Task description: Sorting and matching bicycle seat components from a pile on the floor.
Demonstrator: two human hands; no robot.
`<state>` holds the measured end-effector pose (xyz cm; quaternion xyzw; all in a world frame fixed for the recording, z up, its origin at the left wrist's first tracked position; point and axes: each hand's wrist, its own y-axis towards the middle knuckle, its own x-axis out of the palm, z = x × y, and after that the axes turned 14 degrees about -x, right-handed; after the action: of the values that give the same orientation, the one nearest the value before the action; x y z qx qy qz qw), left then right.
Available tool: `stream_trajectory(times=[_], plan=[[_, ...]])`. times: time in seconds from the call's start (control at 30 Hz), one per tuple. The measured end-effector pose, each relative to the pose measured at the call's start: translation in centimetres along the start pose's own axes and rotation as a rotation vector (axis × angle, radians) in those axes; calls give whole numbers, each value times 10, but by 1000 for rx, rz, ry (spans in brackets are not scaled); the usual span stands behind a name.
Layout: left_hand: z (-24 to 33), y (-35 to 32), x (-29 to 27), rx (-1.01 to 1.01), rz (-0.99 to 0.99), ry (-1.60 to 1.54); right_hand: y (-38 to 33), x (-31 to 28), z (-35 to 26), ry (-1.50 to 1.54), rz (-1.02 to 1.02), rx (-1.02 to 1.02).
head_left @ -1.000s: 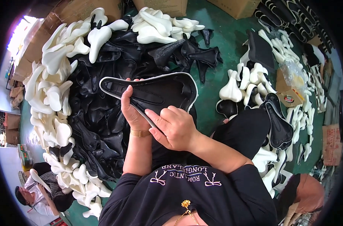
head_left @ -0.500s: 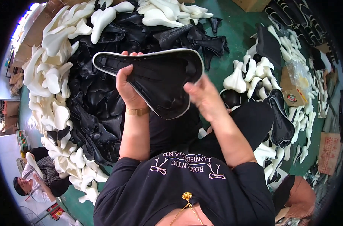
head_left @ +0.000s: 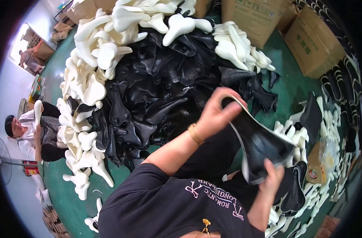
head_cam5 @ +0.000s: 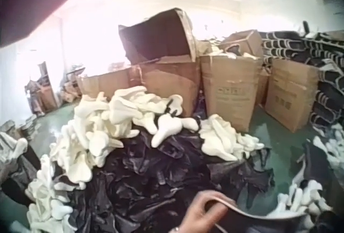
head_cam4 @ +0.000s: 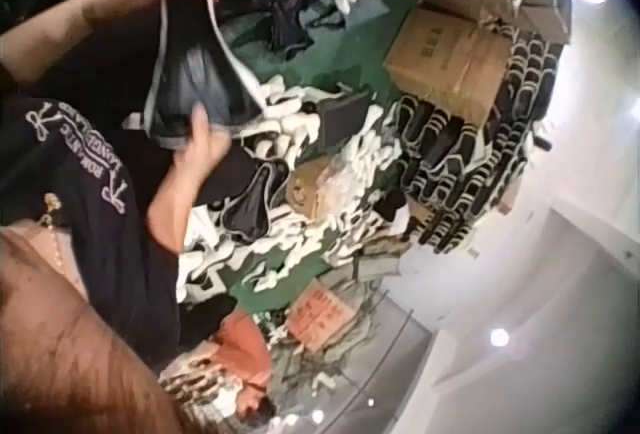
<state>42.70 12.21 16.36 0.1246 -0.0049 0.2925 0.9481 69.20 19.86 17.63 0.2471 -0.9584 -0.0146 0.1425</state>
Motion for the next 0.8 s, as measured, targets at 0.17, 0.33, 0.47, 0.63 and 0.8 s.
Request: stream_trajectory(times=[0.17, 0.33, 0.47, 0.63, 0.8], plan=[[-45, 17, -22, -399, -215, -289, -82, -230, -138, -1070, 423, -208], [-134, 91, -145, -372, 354, 163, -100, -315, -147, -1332, 358, -99], [-153, 157, -241, -173, 789, 907, -112, -355, -152, -1594, 293, 4], [-141, 216, -280, -355, 851, 1082, -114, -375, -161, -1914, 236, 146], [-155, 238, -288, -557, 696, 1026, -100, -398, -171, -2213, 126, 295]])
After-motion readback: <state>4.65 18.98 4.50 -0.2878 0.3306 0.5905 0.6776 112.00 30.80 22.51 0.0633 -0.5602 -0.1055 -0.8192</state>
